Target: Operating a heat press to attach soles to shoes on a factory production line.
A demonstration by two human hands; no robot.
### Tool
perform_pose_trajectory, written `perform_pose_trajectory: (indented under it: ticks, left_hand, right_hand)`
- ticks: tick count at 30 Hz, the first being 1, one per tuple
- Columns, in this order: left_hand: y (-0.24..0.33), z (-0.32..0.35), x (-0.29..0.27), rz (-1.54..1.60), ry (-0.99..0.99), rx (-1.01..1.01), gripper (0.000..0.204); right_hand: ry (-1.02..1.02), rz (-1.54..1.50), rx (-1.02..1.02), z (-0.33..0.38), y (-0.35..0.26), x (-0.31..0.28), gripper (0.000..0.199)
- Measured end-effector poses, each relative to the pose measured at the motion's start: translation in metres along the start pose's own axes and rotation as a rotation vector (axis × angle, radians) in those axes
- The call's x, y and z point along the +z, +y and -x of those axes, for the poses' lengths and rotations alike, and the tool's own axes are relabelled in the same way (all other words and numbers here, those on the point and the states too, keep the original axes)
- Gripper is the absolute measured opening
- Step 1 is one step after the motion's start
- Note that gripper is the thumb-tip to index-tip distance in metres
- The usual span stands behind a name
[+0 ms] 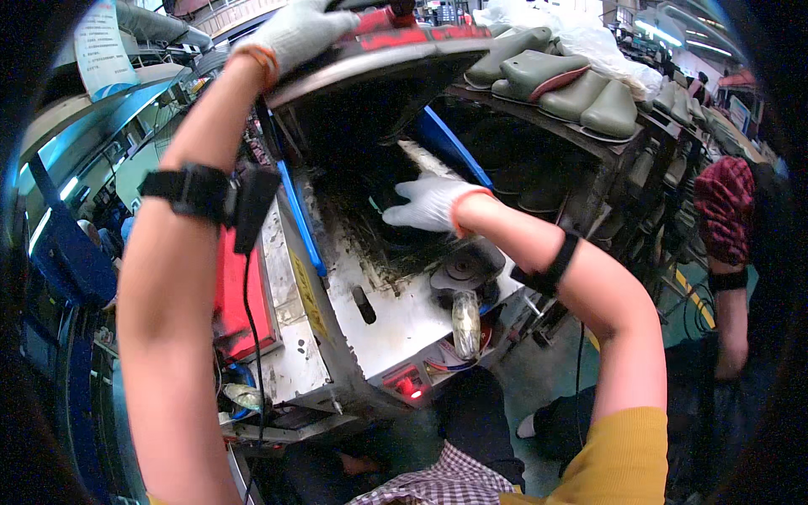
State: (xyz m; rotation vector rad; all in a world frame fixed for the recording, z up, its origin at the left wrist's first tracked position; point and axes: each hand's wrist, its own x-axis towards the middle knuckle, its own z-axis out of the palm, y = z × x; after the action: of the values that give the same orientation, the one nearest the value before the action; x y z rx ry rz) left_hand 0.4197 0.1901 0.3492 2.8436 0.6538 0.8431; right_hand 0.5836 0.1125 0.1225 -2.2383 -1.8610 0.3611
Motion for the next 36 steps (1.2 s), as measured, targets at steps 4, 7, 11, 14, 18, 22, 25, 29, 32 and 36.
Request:
perform_pose_trajectory:
  ticks: [4, 7, 11, 14, 18, 22, 25, 29, 32, 36]
  left_hand:
    - [-0.048, 0.014, 0.075, -0.188, 0.41, 0.321, 0.047]
    - [-0.027, 0.054, 0.123, -0.162, 0.48, 0.338, 0.037]
    - [-0.027, 0.092, 0.178, -0.002, 0.471, 0.401, 0.026]
    - [-0.018, 0.117, 0.207, -0.008, 0.351, 0.343, 0.012]
    - [-0.011, 0.139, 0.24, -0.028, 0.468, 0.355, 0.013]
    - [-0.014, 0.146, 0.247, -0.028, 0.47, 0.325, 0.011]
    - [-0.02, 0.15, 0.248, -0.044, 0.472, 0.303, 0.009]
    - [-0.02, 0.149, 0.244, -0.034, 0.482, 0.323, 0.01]
    - [-0.018, 0.153, 0.24, 0.02, 0.38, 0.355, 0.013]
    - [-0.036, 0.194, 0.185, 0.256, 0.118, 0.359, 0.042]
  right_hand:
    - [0.324, -0.008, -0.169, 0.109, -0.027, 0.011, 0.056]
    - [0.525, -0.079, -0.285, 0.163, -0.029, 0.054, 0.039]
    - [0.689, -0.061, -0.299, 0.193, -0.039, 0.114, 0.034]
    - [0.808, -0.108, -0.274, 0.193, -0.038, 0.136, 0.036]
    - [0.846, -0.039, -0.325, 0.195, -0.015, 0.141, 0.04]
    - [1.021, -0.33, -0.403, 0.19, 0.017, 0.149, 0.037]
    - [1.19, -0.418, -0.014, 0.16, 0.045, 0.139, 0.028]
    - [1.156, 0.025, 0.016, 0.108, 0.043, 0.07, 0.033]
    - [1.181, 0.092, -0.381, 0.075, 0.004, 0.06, 0.032]
    - [0.962, -0.017, -0.307, 0.061, -0.002, 0.066, 0.027]
